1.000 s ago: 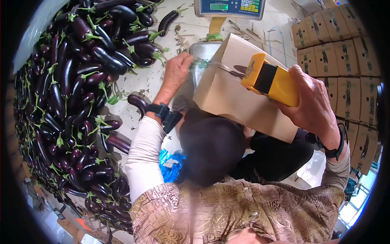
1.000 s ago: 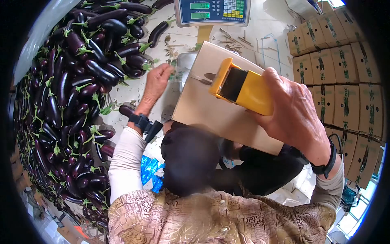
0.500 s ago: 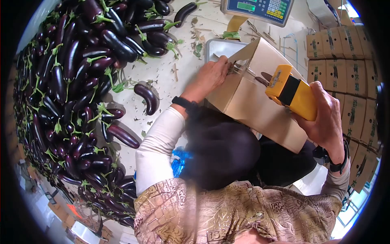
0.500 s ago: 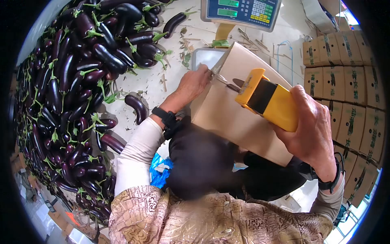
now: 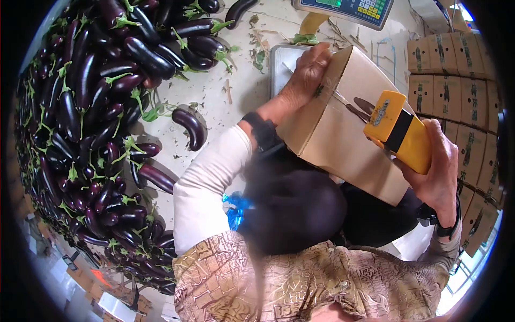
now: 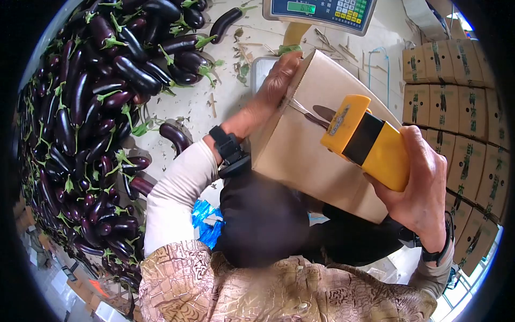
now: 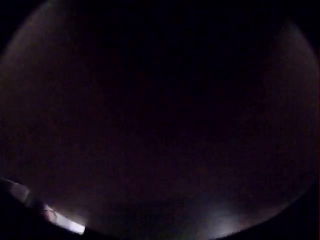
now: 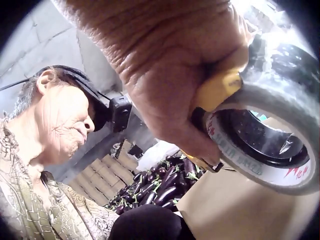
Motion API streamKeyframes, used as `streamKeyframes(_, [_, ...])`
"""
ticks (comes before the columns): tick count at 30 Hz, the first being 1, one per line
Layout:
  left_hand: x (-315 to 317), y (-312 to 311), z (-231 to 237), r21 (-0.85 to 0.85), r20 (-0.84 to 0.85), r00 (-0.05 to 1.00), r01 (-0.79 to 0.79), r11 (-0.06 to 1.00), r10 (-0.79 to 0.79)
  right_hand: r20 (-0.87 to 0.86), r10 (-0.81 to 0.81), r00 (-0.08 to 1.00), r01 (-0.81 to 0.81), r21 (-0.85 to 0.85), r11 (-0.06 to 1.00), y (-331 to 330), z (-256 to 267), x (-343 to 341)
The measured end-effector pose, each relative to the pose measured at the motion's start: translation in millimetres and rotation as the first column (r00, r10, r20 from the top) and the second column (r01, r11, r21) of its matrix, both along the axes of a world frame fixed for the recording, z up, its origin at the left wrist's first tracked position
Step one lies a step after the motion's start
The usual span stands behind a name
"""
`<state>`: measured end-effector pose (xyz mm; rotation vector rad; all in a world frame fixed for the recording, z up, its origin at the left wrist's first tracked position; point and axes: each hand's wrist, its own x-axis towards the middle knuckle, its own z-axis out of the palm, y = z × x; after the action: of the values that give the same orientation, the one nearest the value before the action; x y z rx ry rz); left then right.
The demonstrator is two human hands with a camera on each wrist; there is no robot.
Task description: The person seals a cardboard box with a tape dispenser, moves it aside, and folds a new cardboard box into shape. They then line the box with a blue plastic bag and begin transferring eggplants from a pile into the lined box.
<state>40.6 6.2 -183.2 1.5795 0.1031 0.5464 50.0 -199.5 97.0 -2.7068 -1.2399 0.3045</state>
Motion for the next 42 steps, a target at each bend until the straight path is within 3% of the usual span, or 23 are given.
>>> streamKeyframes(1, [1, 3, -16, 0.131, -0.014, 0.999, 0.051, 0.990, -0.049, -0.003, 0.003, 1.000, -0.003, 0.004, 1.000, -1, -1, 1])
streamKeyframes(5, [-14, 6, -57, 0.183, -0.203, 0.979, 0.022, 0.983, 0.016, 0.051, 0.043, 0.998, -0.045, 0.048, 0.998, -5, -4, 2])
streamKeyframes(7, [-9, 10, -51, 0.061, -0.502, 0.865, 0.058, 0.996, -0.019, 0.058, 0.041, 0.997, -0.043, 0.046, 0.998, -7, -3, 1])
streamKeyframes(10, [-7, 9, 26, -0.127, -0.411, 0.908, 0.023, 0.992, -0.074, 0.027, 0.022, 0.999, -0.023, 0.053, 0.998, -6, -1, 1])
streamKeyframes(12, [-4, -2, 69, -0.488, 0.052, 0.965, 0.251, 0.836, -0.259, 0.074, 0.089, 0.993, -0.093, 0.059, 0.994, -6, -1, 2])
streamKeyframes(13, [-5, 0, 58, -0.483, 0.049, 0.963, 0.254, 0.838, -0.264, 0.073, 0.083, 0.994, -0.088, 0.066, 0.994, -7, -2, 2])
streamKeyframes(14, [-7, 7, 37, -0.156, -0.007, 0.977, 0.210, 0.965, -0.213, 0.037, 0.045, 0.998, -0.047, 0.070, 0.996, -7, -3, 2])
streamKeyframes(15, [-9, 14, 20, 0.198, -0.034, 0.989, 0.148, 0.969, -0.144, 0.006, 0.009, 1.000, -0.010, 0.078, 0.997, -6, -3, 3])
streamKeyframes(16, [-14, 18, 8, 0.213, -0.027, 0.989, 0.147, 0.966, -0.145, 0.016, 0.008, 1.000, -0.009, 0.092, 0.996, -6, -2, 4])
streamKeyframes(18, [-21, 18, -7, 0.532, -0.240, 0.969, 0.084, 0.842, 0.054, 0.037, 0.061, 0.997, -0.064, 0.072, 0.995, -10, -1, 6])
streamKeyframes(19, [-22, 20, 16, 0.396, -0.310, 0.950, 0.099, 0.913, 0.031, 0.055, 0.070, 0.996, -0.074, 0.079, 0.994, -13, -3, 5])
streamKeyframes(20, [-22, 20, 39, 0.399, -0.318, 0.948, 0.112, 0.910, 0.023, 0.048, 0.059, 0.997, -0.063, 0.085, 0.994, -14, -3, 4])
streamKeyframes(22, [-19, 22, 98, -0.020, -0.313, 0.942, 0.119, 0.993, -0.119, 0.072, 0.090, 0.993, -0.098, 0.127, 0.987, -14, -3, 3])
streamKeyframes(23, [-19, 18, 115, -0.002, -0.315, 0.941, 0.126, 0.992, -0.121, 0.102, 0.095, 0.990, -0.108, 0.130, 0.986, -16, -3, 3])
streamKeyframes(25, [-17, 5, 139, 0.301, -0.191, 0.982, 0.045, 0.953, 0.014, 0.075, 0.080, 0.994, -0.090, 0.141, 0.986, -16, -2, 4])
streamKeyframes(26, [-16, 3, 142, 0.318, -0.189, 0.982, 0.054, 0.947, 0.008, 0.042, 0.073, 0.996, -0.078, 0.131, 0.988, -17, -1, 5])
streamKeyframes(29, [-17, -7, 150, 0.642, -0.231, 0.966, 0.062, 0.764, 0.115, 0.057, 0.095, 0.994, -0.103, 0.155, 0.983, -20, -3, 8])
streamKeyframes(32, [-20, -10, 164, 0.682, -0.403, 0.906, 0.202, 0.703, 0.130, 0.066, 0.128, 0.990, -0.135, 0.125, 0.983, -22, -4, 11])
streamKeyframes(36, [-19, -14, 165, 0.711, -0.463, 0.867, 0.239, 0.662, 0.184, 0.040, 0.140, 0.989, -0.145, 0.153, 0.978, -26, -7, 15])
streamKeyframes(38, [-18, -10, 147, 0.736, -0.424, 0.885, 0.213, 0.643, 0.191, 0.023, 0.110, 0.994, -0.112, 0.128, 0.985, -28, -8, 15])
streamKeyframes(40, [-15, -3, 155, 0.817, -0.356, 0.929, 0.255, 0.517, 0.104, 0.042, 0.114, 0.993, -0.117, 0.101, 0.988, -26, -9, 18])
streamKeyframes(41, [-16, -8, 157, 0.739, -0.437, 0.882, 0.239, 0.630, 0.178, 0.023, 0.137, 0.990, -0.139, 0.100, 0.985, -27, -4, 21])
streamKeyframes(42, [-17, -11, 161, 0.744, -0.437, 0.883, 0.249, 0.621, 0.170, 0.023, 0.123, 0.992, -0.125, 0.108, 0.986, -32, -6, 21])
